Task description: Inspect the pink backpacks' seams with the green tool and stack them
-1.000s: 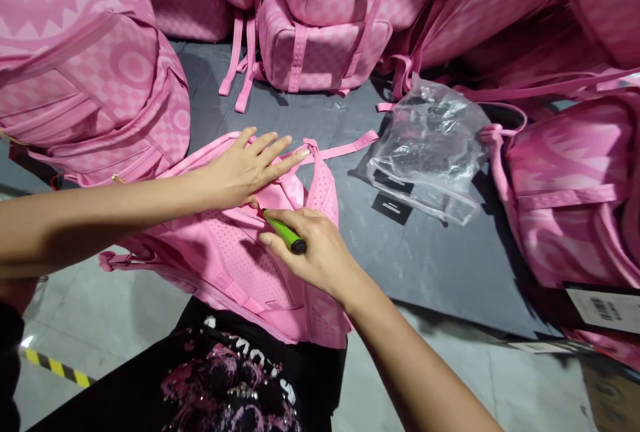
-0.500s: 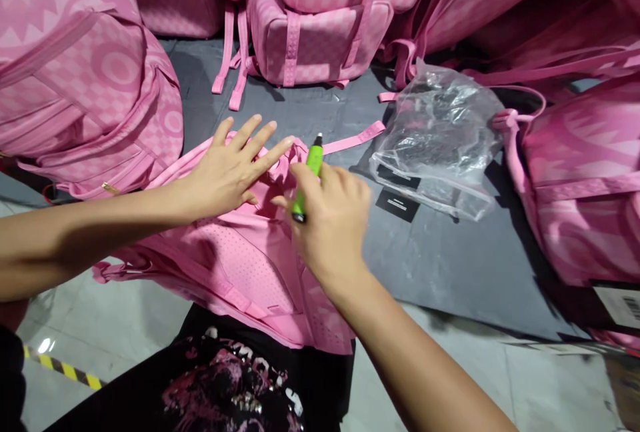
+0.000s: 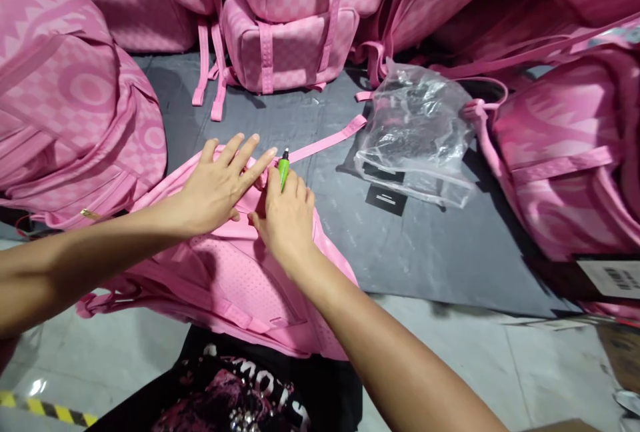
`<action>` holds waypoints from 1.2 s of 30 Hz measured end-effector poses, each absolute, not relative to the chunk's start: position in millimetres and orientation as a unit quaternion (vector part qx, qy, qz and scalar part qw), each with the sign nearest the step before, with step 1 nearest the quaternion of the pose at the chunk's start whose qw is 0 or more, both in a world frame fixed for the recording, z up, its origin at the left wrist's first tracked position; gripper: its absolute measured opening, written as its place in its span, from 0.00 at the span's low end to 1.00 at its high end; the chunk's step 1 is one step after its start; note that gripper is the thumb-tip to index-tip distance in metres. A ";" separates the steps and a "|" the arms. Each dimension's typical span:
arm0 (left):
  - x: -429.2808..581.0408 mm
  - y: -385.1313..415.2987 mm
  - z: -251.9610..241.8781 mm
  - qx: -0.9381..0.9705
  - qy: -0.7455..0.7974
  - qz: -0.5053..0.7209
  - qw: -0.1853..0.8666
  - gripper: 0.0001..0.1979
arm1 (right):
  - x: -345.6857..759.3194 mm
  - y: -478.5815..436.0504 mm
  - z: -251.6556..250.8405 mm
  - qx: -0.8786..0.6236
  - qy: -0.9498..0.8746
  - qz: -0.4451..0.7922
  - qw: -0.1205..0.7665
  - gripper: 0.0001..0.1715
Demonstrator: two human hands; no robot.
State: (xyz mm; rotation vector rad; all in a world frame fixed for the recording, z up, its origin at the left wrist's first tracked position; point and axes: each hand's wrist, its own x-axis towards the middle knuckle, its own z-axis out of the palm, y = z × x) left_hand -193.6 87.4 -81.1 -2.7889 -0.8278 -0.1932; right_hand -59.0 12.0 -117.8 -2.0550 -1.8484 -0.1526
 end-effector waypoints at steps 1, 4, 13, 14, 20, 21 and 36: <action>-192.1 87.2 -81.0 -0.949 -0.289 -0.060 0.113 0.55 | -58.0 12.9 -119.4 -0.729 -0.656 -0.051 0.190 0.45; -186.3 86.1 -77.7 -0.942 -0.316 -0.011 0.112 0.47 | -56.7 16.4 -120.9 -0.731 -0.656 -0.029 0.183 0.45; -181.0 86.7 -69.7 -0.933 -0.334 0.064 0.119 0.35 | -53.4 16.8 -110.2 -0.749 -0.650 0.030 0.127 0.52; -180.6 87.0 -69.9 -0.933 -0.334 0.062 0.118 0.34 | -53.2 16.9 -110.9 -0.748 -0.651 0.028 0.130 0.51; -180.8 89.4 -66.7 -0.934 -0.332 0.065 0.115 0.34 | -45.8 17.3 -118.1 -0.729 -0.665 0.016 0.162 0.47; -181.8 89.7 -66.5 -0.935 -0.330 0.063 0.116 0.34 | -42.1 14.3 -118.1 -0.715 -0.676 0.012 0.177 0.44; -188.4 79.2 -65.1 -0.888 -0.450 0.031 0.088 0.38 | -14.7 -17.2 -56.3 -0.524 -0.798 0.232 0.187 0.16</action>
